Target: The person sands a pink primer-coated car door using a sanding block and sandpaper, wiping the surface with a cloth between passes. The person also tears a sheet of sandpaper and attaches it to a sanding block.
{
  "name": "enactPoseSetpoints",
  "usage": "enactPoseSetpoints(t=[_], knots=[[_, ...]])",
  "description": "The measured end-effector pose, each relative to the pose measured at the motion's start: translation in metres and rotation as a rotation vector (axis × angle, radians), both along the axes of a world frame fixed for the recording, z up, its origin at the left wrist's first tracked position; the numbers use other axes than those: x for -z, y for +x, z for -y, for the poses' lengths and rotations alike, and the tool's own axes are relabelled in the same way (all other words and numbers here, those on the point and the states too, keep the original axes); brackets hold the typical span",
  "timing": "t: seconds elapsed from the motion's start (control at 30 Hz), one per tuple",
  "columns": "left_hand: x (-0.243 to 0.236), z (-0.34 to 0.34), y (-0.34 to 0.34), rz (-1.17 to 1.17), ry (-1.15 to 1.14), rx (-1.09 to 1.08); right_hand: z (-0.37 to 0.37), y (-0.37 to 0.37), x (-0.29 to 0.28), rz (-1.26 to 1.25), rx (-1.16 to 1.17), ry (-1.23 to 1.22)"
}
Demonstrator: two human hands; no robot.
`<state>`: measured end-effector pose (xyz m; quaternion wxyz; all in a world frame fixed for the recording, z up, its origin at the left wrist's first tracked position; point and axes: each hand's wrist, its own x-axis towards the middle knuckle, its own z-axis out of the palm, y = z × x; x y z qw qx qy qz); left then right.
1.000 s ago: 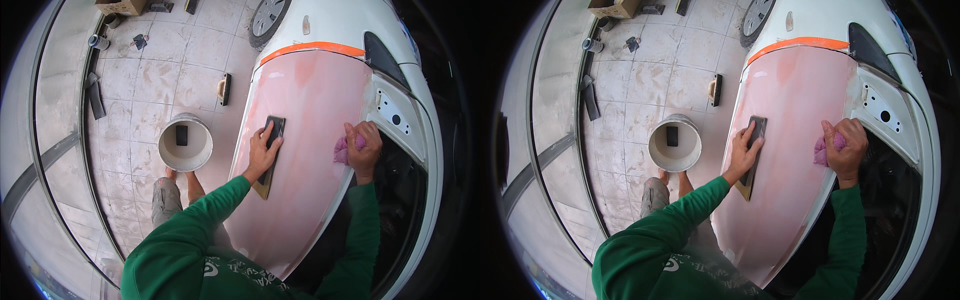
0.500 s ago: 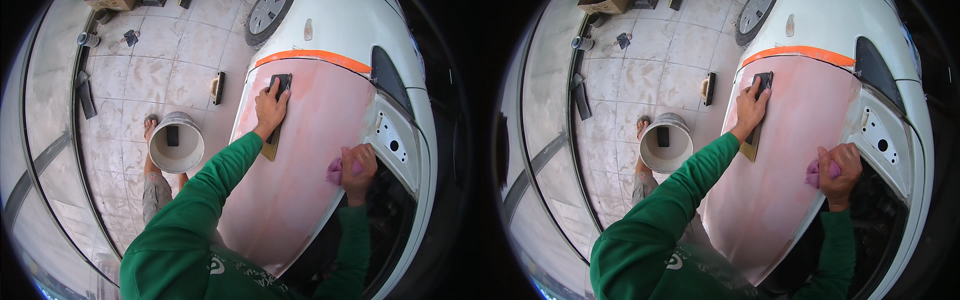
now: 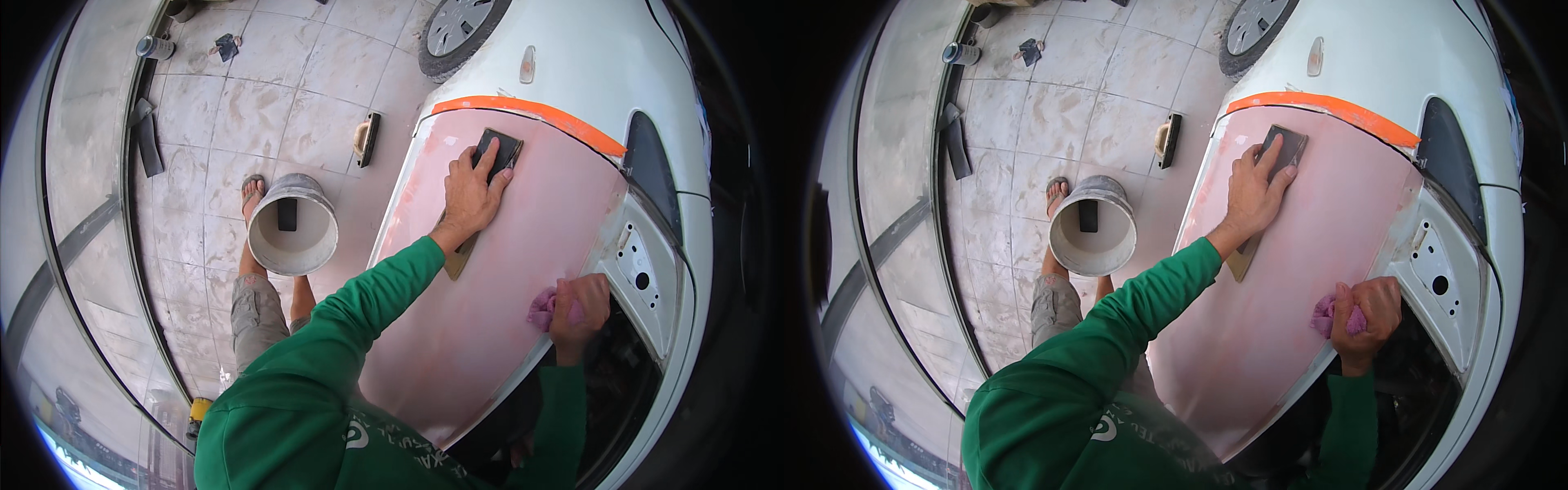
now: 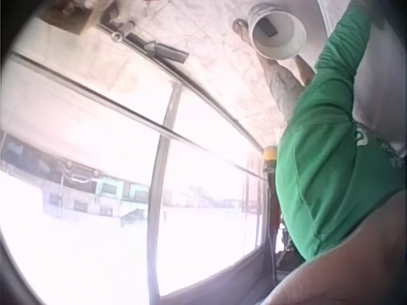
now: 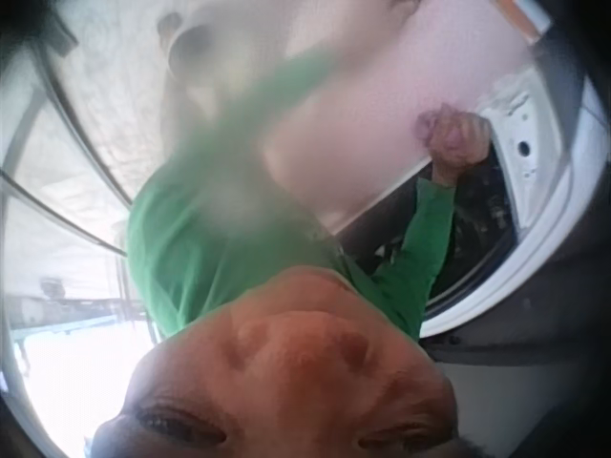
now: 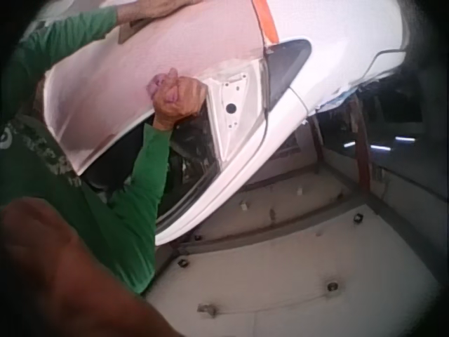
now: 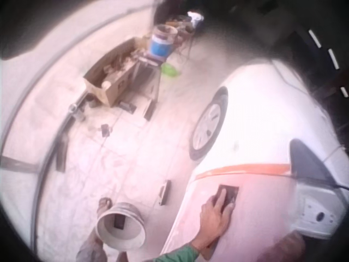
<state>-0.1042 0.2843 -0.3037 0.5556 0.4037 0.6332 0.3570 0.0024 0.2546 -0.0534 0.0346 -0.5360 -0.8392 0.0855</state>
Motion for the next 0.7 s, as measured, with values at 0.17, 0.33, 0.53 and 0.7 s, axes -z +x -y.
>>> enactPoseSetpoints(t=[0.17, 0.33, 0.53, 0.7], knots=[[0.104, -0.029, -0.015, 0.072, -0.208, -0.133, -0.008, -0.003, 0.003, -0.032, -0.026, -0.017], [0.009, 0.039, -0.012, 0.091, 0.075, 0.043, -0.001, 0.007, 0.002, 0.018, 0.030, -0.072], [0.174, -0.021, -0.014, 0.066, -0.175, -0.161, -0.015, 0.000, 0.005, 0.027, -0.022, -0.072], [0.069, 0.059, -0.005, 0.112, -0.163, -0.063, -0.002, 0.000, 0.003, 0.057, 0.055, -0.085]])
